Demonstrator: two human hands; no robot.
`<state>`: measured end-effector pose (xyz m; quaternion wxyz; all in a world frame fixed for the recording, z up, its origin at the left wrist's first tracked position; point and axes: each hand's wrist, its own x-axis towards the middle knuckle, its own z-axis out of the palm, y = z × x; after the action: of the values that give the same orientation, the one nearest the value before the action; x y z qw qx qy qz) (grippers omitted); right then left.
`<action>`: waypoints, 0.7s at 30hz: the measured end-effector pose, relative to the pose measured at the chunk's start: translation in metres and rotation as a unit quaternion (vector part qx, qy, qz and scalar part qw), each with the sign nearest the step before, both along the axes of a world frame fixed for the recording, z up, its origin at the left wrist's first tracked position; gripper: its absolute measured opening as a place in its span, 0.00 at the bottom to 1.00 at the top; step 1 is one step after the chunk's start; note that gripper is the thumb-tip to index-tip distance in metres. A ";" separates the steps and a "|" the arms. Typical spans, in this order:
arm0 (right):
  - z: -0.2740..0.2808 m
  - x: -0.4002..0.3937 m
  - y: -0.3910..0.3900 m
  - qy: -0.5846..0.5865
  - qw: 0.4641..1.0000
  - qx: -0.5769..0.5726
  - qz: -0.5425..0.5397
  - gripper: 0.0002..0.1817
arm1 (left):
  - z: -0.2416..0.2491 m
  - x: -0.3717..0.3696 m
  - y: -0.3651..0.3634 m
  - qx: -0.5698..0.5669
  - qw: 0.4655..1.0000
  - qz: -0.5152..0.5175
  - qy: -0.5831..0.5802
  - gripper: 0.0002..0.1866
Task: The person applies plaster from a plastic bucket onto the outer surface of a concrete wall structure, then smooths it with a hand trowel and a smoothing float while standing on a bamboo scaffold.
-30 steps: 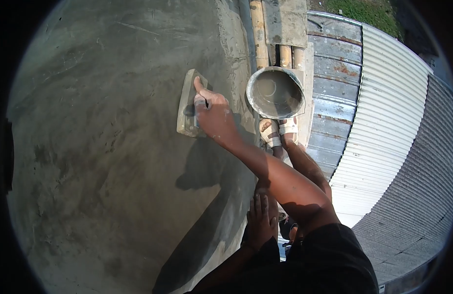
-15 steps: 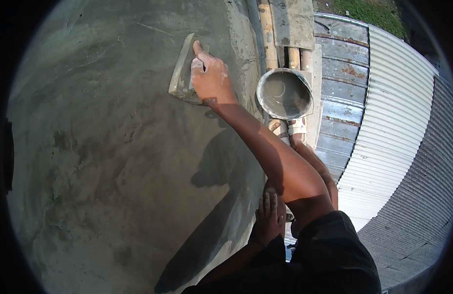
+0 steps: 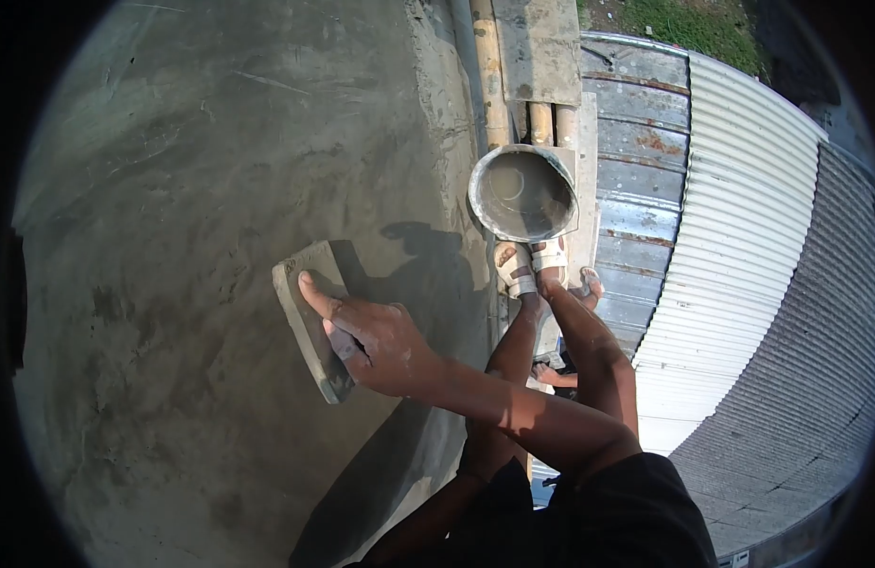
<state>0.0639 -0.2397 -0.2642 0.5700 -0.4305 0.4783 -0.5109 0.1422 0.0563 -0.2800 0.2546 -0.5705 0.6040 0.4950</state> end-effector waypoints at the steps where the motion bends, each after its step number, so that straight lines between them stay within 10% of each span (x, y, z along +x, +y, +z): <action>1: -0.013 -0.011 0.025 0.015 0.997 -0.006 0.081 0.27 | -0.001 -0.001 -0.002 -0.003 1.000 -0.026 -0.017 0.44; 8: -0.326 -0.093 0.047 0.281 0.856 0.424 -0.089 0.27 | 0.016 -0.019 -0.038 -0.082 0.994 -0.018 -0.073 0.45; 12: -0.443 -0.110 0.039 0.405 0.797 0.447 -0.015 0.28 | 0.014 -0.016 -0.040 -0.112 0.991 -0.009 -0.072 0.43; 18: -0.424 -0.119 0.021 0.427 0.740 0.493 0.163 0.27 | 0.012 -0.010 -0.034 -0.113 0.991 -0.011 -0.074 0.44; 20: -0.397 -0.114 0.035 0.298 0.898 0.320 -0.041 0.25 | 0.015 -0.013 -0.039 -0.105 0.991 -0.023 -0.077 0.44; 21: -0.382 -0.116 0.041 0.268 0.893 0.362 -0.013 0.24 | 0.017 -0.013 -0.038 -0.109 0.991 -0.021 -0.079 0.44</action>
<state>-0.0525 -0.1992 -0.6461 0.5298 -0.3089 0.7703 -0.1747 0.1294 0.0185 -0.2635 0.2486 -0.6195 0.6438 0.3741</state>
